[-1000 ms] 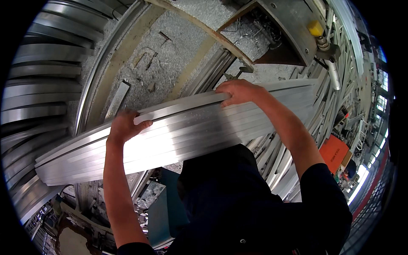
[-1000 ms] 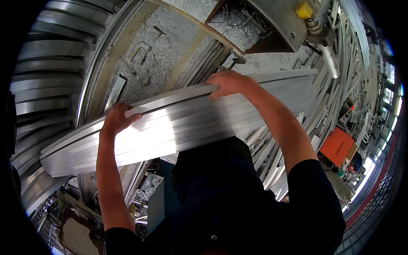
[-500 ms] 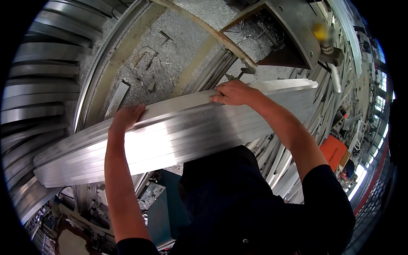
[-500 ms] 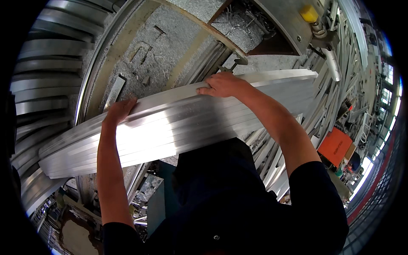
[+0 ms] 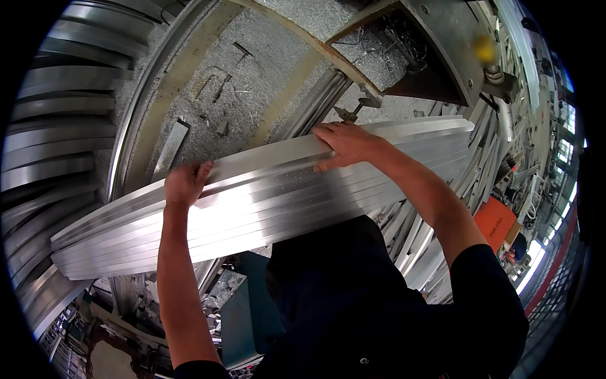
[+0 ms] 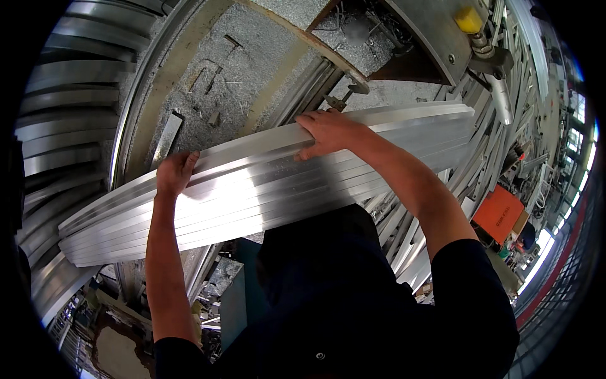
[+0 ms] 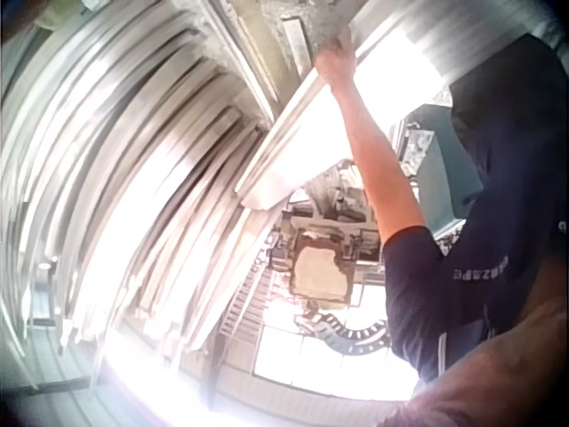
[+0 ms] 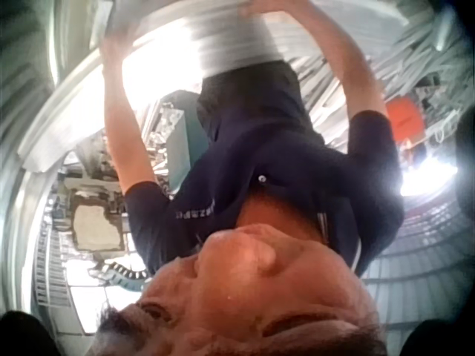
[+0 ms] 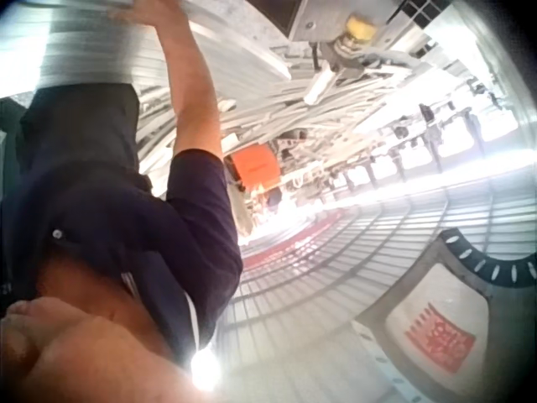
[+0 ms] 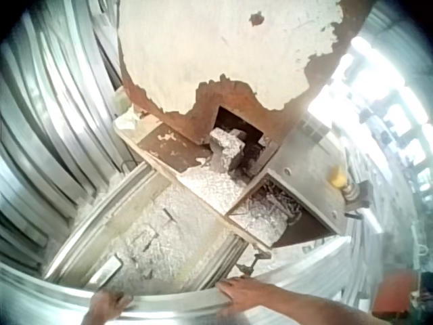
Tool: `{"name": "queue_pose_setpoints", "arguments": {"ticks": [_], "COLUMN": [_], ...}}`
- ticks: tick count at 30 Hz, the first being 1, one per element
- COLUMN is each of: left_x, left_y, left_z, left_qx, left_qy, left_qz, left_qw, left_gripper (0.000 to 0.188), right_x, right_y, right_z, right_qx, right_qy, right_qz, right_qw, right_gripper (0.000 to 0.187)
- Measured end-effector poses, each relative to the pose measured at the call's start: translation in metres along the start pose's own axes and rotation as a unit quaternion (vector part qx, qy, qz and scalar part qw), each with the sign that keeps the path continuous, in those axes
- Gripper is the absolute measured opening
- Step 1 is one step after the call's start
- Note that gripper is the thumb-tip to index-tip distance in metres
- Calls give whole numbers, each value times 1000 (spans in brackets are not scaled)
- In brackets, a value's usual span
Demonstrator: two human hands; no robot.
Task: The person picks up long metal profiles from a pile, positions them on a cutting machine, operates the machine to cut the profiles, and stacks the cut pieces. The person repeats this process multiple times, handling the profiles by hand and using the machine's control panel.
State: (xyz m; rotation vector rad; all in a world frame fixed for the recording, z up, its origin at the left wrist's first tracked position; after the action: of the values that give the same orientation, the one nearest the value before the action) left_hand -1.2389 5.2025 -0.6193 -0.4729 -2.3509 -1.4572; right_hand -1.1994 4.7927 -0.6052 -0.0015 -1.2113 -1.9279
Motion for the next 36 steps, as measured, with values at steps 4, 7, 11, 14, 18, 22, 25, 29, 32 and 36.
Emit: {"name": "queue_pose_setpoints", "arguments": {"ticks": [4,7,11,14,18,22,25,29,32,36], "left_x": [-1,-3,-14,-20,-23,-26,-25,-27,-20,-12], "left_y": [-2,-2,-5,10,19,25,32,30,24,36], "left_z": [2,9,8,1,-8,-9,-21,-16,-14,-18], "left_qx": [-40,-52,18,39,2,2,-16,-14,-19,34], "left_qy": [-23,-1,39,107,134,155,156,170,149,141], "left_qz": [-41,-32,47,164,233,251,323,293,259,277], "left_qw": [998,998,998,980,963,956,933,941,954,950], "left_gripper": [62,64,69,74,78,80,83,81,78,70], "right_x": [-9,-13,-17,-25,-32,-30,-31,-31,-28,-16], "right_y": [10,3,-6,4,29,11,37,33,33,30], "right_z": [3,-1,-7,-7,5,2,17,9,11,2], "right_qx": [-25,-49,-56,-108,-139,-130,-96,-130,-136,-193], "right_qy": [-52,-52,-51,-90,-159,-161,-131,-169,-165,-142], "right_qz": [80,57,17,122,280,208,287,291,279,253], "right_qw": [995,996,997,982,936,956,944,933,936,937], "right_gripper": [56,48,46,58,74,78,68,67,69,76]}}
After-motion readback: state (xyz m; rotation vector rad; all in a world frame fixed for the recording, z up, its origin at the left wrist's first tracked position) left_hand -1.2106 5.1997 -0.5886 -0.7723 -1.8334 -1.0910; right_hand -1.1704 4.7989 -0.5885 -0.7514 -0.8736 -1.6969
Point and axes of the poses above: each hand's wrist, its own x-axis away from the middle knuckle, its own y-axis out of the back of the hand, z = x × y, the point moved 1 cm from there along -x, towards the middle knuckle, and after that the axes turned 4 degrees about -z, right-handed, at the moved point
